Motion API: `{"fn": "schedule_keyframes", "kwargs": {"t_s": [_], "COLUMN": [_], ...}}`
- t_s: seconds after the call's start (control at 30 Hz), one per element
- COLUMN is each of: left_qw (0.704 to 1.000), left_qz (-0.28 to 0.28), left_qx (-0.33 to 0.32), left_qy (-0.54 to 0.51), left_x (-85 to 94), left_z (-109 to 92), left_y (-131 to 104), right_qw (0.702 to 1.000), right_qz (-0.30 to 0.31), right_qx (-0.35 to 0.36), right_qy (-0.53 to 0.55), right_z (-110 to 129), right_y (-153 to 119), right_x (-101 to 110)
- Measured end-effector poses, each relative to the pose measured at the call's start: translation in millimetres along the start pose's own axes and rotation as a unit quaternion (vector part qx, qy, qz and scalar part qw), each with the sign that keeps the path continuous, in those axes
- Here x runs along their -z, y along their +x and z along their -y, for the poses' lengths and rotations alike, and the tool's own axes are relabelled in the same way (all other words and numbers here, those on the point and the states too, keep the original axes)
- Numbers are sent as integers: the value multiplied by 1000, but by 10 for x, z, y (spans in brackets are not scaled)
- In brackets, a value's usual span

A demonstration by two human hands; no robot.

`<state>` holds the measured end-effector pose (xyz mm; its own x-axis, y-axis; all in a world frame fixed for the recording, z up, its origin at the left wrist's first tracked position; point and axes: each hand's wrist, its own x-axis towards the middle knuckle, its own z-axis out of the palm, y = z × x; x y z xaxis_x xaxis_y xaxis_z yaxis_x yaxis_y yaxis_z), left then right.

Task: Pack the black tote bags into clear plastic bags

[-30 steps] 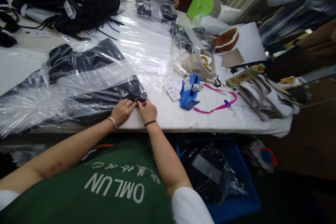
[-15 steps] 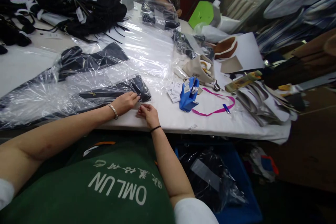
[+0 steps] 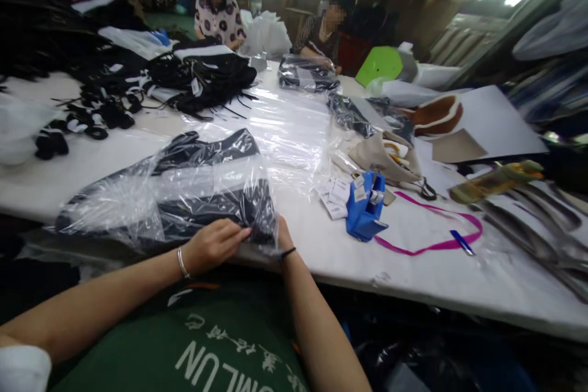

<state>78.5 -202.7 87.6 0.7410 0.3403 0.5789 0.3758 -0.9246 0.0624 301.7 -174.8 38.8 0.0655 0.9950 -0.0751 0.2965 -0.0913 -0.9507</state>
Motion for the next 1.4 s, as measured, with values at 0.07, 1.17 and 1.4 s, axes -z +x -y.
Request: {"fn": "schedule_keyframes", "kwargs": {"t_s": [0.07,1.17,1.4], "left_qw": [1000,989,987], "left_qz": [15,86,93], "left_qx": [-10,119,88], "left_qy": [-4,22,95], "left_x": [-95,342,-453], "left_z": [-150,726,445], "left_y": [-274,-279,-107], "right_qw": [998,945,998], "right_qz": [23,-78,-6], "right_qx": [-14,1,57], "right_qy": [57,319,41], "right_z": [28,492,7], "right_y": [105,-241,36], "right_x": [25,-346,-181]}}
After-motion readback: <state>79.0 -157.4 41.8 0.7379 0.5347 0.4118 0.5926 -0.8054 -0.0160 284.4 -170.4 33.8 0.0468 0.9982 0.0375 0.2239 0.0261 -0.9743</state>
